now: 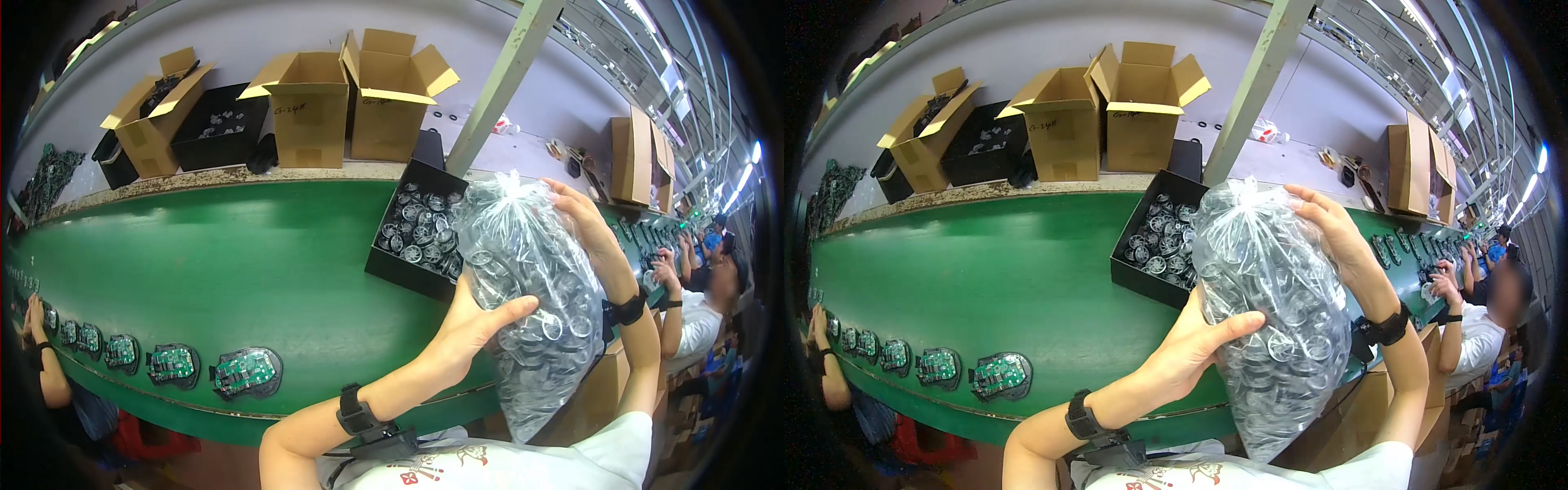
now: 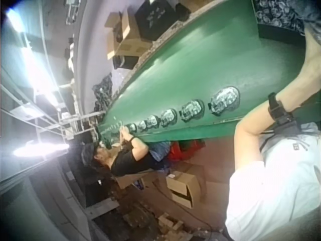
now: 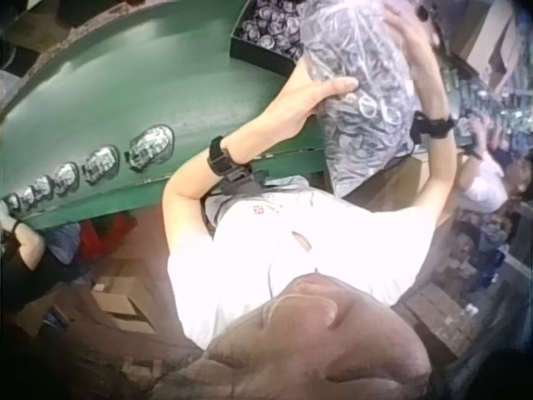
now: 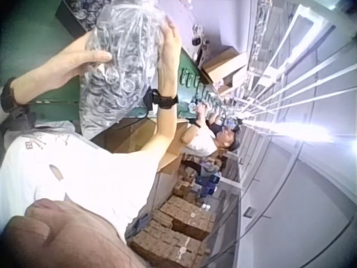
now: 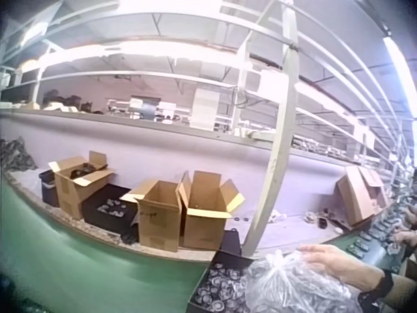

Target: The person assembles small electronic devices by attaching circular components to green circuit boards on a green workbench. They repeatedly pick up components from a black bin and a plastic bag, place them onto the boards, and move the finished units aside.

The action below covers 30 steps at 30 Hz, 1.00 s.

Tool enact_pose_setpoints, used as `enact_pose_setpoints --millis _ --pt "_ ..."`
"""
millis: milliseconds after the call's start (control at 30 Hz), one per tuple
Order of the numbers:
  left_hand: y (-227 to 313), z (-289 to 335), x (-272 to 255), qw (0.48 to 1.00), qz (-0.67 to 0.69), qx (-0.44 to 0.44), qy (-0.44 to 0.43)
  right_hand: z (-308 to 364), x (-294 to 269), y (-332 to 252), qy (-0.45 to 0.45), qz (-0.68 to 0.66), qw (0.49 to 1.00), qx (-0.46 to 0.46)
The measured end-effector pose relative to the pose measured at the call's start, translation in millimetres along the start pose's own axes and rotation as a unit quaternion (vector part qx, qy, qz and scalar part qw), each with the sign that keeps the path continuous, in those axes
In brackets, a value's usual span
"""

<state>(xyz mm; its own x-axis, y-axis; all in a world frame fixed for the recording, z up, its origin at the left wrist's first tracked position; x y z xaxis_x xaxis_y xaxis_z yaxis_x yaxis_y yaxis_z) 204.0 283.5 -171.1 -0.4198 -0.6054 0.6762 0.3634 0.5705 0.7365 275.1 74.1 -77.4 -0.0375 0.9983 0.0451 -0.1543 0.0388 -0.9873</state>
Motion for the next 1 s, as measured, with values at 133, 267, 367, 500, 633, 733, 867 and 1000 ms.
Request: enact_pose_setpoints --millis 133,267,367,500,633,733,867,1000 --pt "5.1 5.8 -10.3 0.995 0.031 -0.055 0.071 -3.1 4.4 15.2 -0.059 -0.056 0.997 0.005" --pt "4.3 2.6 -0.7 0.990 0.043 -0.050 0.127 0.9 -3.7 21.7 -0.017 0.063 0.998 0.008" --pt "1.2 2.6 -3.8 0.980 0.076 -0.042 0.177 4.0 5.7 16.2 0.025 0.045 0.999 -0.008" --pt "-1.5 3.9 -2.5 0.975 0.111 -0.034 0.192 25.9 -7.2 19.7 0.005 0.069 0.996 -0.047" --pt "-6.7 2.8 -4.9 0.972 0.114 -0.024 0.206 58.0 -40.7 39.5 -0.108 0.125 0.986 0.030" --pt "-3.8 2.6 0.4 0.968 0.122 -0.036 0.216 65.4 -49.0 47.6 -0.080 0.111 0.985 0.107" --pt "-11.0 0.7 3.2 0.968 0.172 -0.055 0.176 65.8 -33.3 35.8 -0.040 0.094 0.992 0.078" --pt "10.8 9.7 6.5 0.971 0.174 -0.106 0.123 41.9 -4.5 -6.4 -0.064 0.127 0.985 0.095"
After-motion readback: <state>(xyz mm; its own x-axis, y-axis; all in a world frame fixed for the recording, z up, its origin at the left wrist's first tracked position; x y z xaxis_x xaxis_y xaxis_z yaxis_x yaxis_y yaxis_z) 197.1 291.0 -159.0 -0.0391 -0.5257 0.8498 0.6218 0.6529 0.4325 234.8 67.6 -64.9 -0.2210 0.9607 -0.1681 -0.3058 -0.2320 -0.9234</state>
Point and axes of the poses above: each hand's wrist, its own z-axis away from the middle knuckle, its own x-axis out of the palm, y = z × x, the point moved 1 cm from there along -z, towards the middle knuckle, and after that the axes turned 8 degrees about -z, right-handed, at the moved point
